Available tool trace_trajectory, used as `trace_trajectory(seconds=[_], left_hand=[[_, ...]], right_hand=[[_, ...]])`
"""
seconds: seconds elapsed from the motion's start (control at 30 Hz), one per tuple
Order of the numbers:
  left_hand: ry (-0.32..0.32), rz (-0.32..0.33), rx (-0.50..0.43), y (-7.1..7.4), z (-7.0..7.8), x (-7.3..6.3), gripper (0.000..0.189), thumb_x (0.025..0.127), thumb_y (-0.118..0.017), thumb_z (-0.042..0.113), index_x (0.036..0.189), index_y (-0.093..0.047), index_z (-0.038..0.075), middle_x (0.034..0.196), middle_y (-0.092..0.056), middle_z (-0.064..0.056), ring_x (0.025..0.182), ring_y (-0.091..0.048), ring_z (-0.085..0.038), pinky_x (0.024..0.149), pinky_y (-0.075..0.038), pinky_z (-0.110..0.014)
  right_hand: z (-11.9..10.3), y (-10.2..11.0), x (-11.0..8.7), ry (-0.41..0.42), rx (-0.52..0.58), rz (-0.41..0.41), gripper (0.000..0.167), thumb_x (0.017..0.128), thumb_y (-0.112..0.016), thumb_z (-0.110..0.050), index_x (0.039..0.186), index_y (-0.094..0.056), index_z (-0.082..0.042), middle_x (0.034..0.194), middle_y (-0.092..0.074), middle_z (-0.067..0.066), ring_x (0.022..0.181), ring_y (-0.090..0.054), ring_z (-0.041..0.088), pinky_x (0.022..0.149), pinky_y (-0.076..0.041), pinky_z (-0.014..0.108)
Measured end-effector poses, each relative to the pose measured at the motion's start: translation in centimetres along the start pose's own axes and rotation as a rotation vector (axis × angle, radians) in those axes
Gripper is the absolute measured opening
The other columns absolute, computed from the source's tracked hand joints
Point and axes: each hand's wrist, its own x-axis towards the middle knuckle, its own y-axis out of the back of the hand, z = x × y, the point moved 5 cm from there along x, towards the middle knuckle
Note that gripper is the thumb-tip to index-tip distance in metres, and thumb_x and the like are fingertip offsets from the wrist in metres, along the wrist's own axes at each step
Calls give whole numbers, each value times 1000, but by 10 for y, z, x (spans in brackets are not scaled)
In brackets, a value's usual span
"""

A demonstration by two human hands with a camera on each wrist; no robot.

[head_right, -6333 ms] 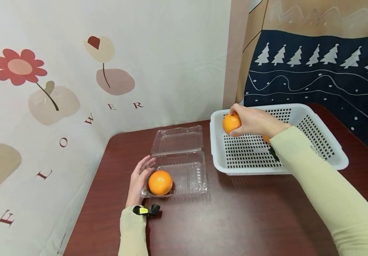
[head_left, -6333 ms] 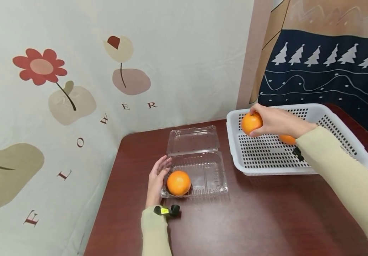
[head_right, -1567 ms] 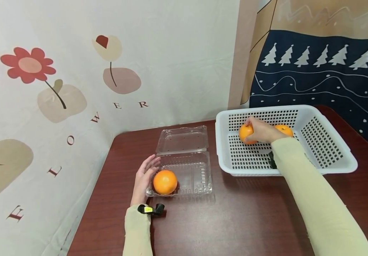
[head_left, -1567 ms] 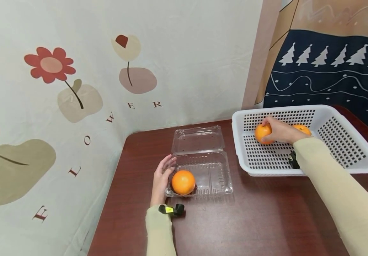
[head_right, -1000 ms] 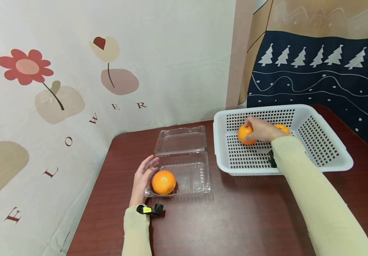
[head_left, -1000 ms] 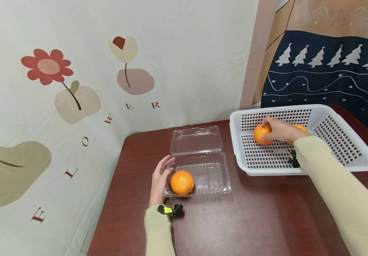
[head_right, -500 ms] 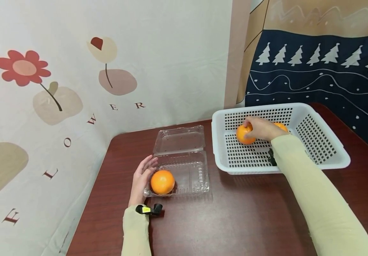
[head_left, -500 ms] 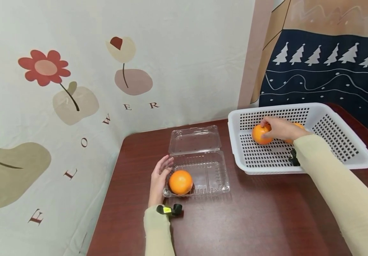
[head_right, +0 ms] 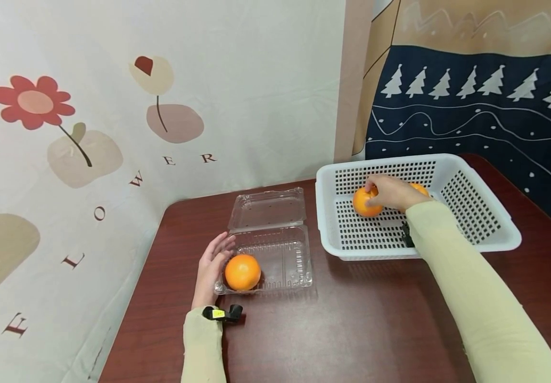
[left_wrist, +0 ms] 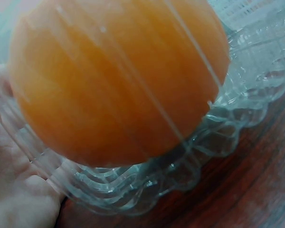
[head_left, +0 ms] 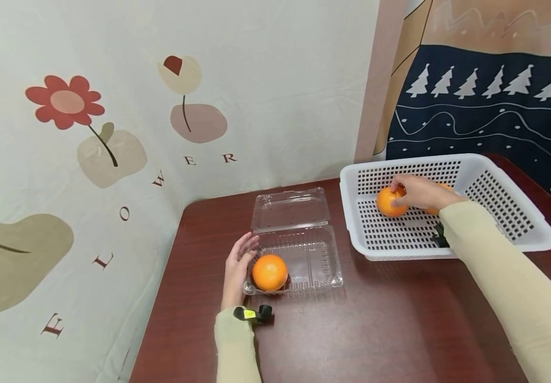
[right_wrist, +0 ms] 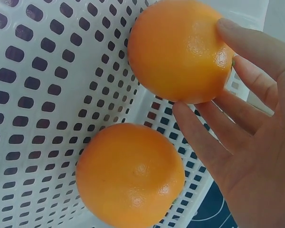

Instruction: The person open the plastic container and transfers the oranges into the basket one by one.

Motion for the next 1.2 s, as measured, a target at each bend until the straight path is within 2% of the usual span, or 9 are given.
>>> trace_trajectory(seconds=[0.43,0.73,0.97,1.1,1.2], left_hand=[[20,9,-1,-1,1,0,42,91,-45,2,131,-43,13,126,-51,-5,117,-46,-18,95,-38,-27],[26,12,-1,-2,2,-1,42,91,-45,2,131,-42,11,124,-53,-3,116,-46,-17,94,-38,-25],[42,-7,20,-6,12,-4,43,91,-42,1,134,-38,7,129,-47,-12,120,-42,-25,99,-34,-33],[49,-10,-2,-9,19,-6,43,91,-42,0,133,-38,7,130,-46,-14,121,-40,-26,101,-30,-39],[54,-11,-14,-10,20,-7,43,91,-42,-1,133,-38,6,130,-45,-15,122,-39,-27,101,-30,-38]], right_hand=[[-4,6,-6,6,-33,6,31,80,-66,-25,102,-56,-5,110,-53,16,91,-45,29,85,-37,49],[-10,13,-10,46,-86,38,29,80,-65,-29,99,-59,-8,102,-56,10,85,-46,26,78,-40,43],[-20,21,-15,83,-110,67,24,82,-63,-29,96,-59,-10,103,-58,11,91,-50,27,83,-40,48],[-27,24,-17,104,-100,63,24,83,-61,-28,99,-59,-10,101,-61,9,93,-53,27,84,-41,48],[-34,27,-20,117,-101,58,28,84,-60,-30,103,-59,-9,100,-60,8,92,-53,26,83,-42,48]])
